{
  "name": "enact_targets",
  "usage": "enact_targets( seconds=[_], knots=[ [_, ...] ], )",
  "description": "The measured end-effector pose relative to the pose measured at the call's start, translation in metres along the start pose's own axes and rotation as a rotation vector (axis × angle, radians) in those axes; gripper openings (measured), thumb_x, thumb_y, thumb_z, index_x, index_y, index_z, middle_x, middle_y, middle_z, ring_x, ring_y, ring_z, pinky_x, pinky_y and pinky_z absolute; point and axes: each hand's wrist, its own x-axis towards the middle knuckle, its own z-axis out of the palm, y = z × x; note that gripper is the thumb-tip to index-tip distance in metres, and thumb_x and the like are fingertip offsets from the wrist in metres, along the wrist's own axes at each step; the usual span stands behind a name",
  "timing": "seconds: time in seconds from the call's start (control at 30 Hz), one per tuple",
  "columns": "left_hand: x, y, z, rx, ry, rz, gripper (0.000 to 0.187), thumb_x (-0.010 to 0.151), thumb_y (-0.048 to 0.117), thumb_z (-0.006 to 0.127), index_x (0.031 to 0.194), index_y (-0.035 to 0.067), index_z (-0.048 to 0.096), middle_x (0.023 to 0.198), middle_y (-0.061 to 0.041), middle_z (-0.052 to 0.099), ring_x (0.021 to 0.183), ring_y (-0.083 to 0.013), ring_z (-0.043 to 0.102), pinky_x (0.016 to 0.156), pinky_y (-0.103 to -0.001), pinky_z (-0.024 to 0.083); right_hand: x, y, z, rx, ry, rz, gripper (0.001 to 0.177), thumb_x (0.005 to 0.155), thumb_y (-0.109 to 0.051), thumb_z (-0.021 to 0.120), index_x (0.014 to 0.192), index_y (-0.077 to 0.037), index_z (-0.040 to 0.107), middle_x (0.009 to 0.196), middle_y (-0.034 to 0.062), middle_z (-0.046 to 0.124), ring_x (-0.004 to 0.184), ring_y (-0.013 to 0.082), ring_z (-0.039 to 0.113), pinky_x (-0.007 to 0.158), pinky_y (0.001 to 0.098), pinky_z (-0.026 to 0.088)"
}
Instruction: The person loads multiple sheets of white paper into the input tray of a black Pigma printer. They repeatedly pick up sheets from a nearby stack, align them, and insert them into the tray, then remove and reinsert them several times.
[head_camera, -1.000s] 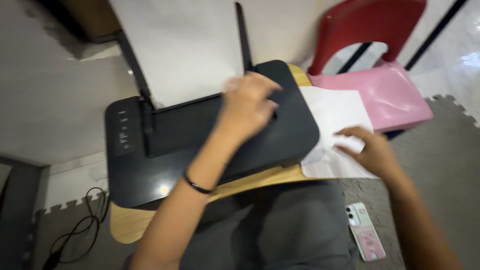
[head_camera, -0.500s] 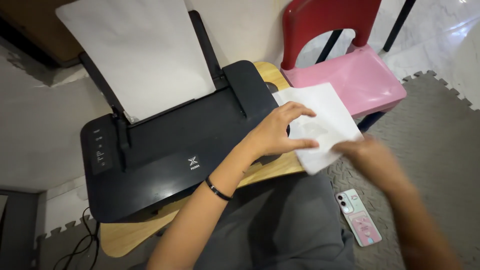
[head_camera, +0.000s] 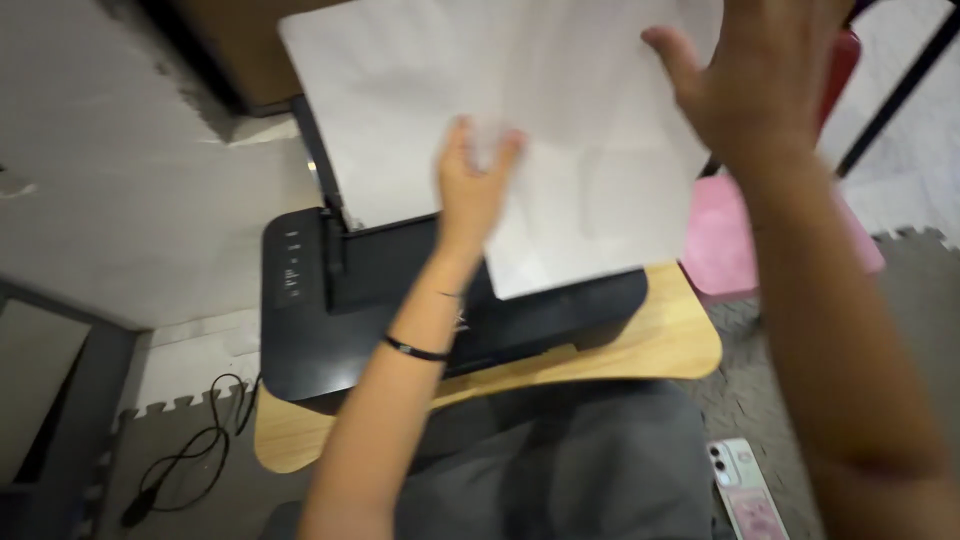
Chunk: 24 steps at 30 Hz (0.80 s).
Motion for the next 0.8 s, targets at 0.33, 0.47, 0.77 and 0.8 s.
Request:
enact_targets(
  seconds=[0.33, 0.47, 0.77, 0.8],
  knots=[
    [0.041, -0.064, -0.144, -0.016, 0.17, -0.256, 0.043, 0.091, 0.007, 0.078, 0.123, 0.002, 0.05, 0.108, -0.013, 0.071, 0.098, -0.0161, 0.069, 0.084, -0.028, 0.056, -0.039, -0.124, 0.129, 1.233, -0.388, 0.99, 0.012, 0.095, -0.005, 0.072, 0.096, -0.005, 0.061, 0.085, -0.0016, 0.061, 0.075, 0.0083, 0.052, 0.063, 0.0241, 0.041],
    [0.042, -0.094, -0.163, -0.052, 0.22, -0.22, 0.047, 0.09, 0.004, 0.075, 0.128, 0.007, 0.047, 0.118, -0.012, 0.066, 0.108, -0.0178, 0.068, 0.09, -0.028, 0.055, -0.017, -0.136, 0.144, 1.04, -0.172, 0.787, 0.009, 0.099, 0.001, 0.071, 0.096, -0.005, 0.065, 0.093, -0.0017, 0.067, 0.082, 0.0087, 0.055, 0.069, 0.0217, 0.045],
    [0.043, -0.106, -0.179, 0.281, 0.155, -0.264, 0.037, 0.08, -0.001, 0.081, 0.112, 0.009, 0.064, 0.122, -0.007, 0.064, 0.113, -0.0212, 0.069, 0.094, -0.033, 0.059, 0.004, -0.166, 0.144, 0.846, -0.054, 0.616, 0.013, 0.096, 0.008, 0.068, 0.097, -0.004, 0.065, 0.103, 0.0051, 0.067, 0.083, 0.0165, 0.061, 0.066, 0.0291, 0.046],
    [0.041, -0.104, -0.179, 0.333, 0.144, -0.262, 0.038, 0.078, -0.002, 0.081, 0.111, 0.01, 0.066, 0.123, -0.006, 0.062, 0.114, -0.0219, 0.068, 0.095, -0.034, 0.059, 0.001, -0.171, 0.144, 0.877, -0.054, 0.618, 0.013, 0.098, 0.008, 0.067, 0.097, -0.005, 0.065, 0.104, 0.0049, 0.066, 0.086, 0.0161, 0.063, 0.067, 0.0282, 0.047]
  ],
)
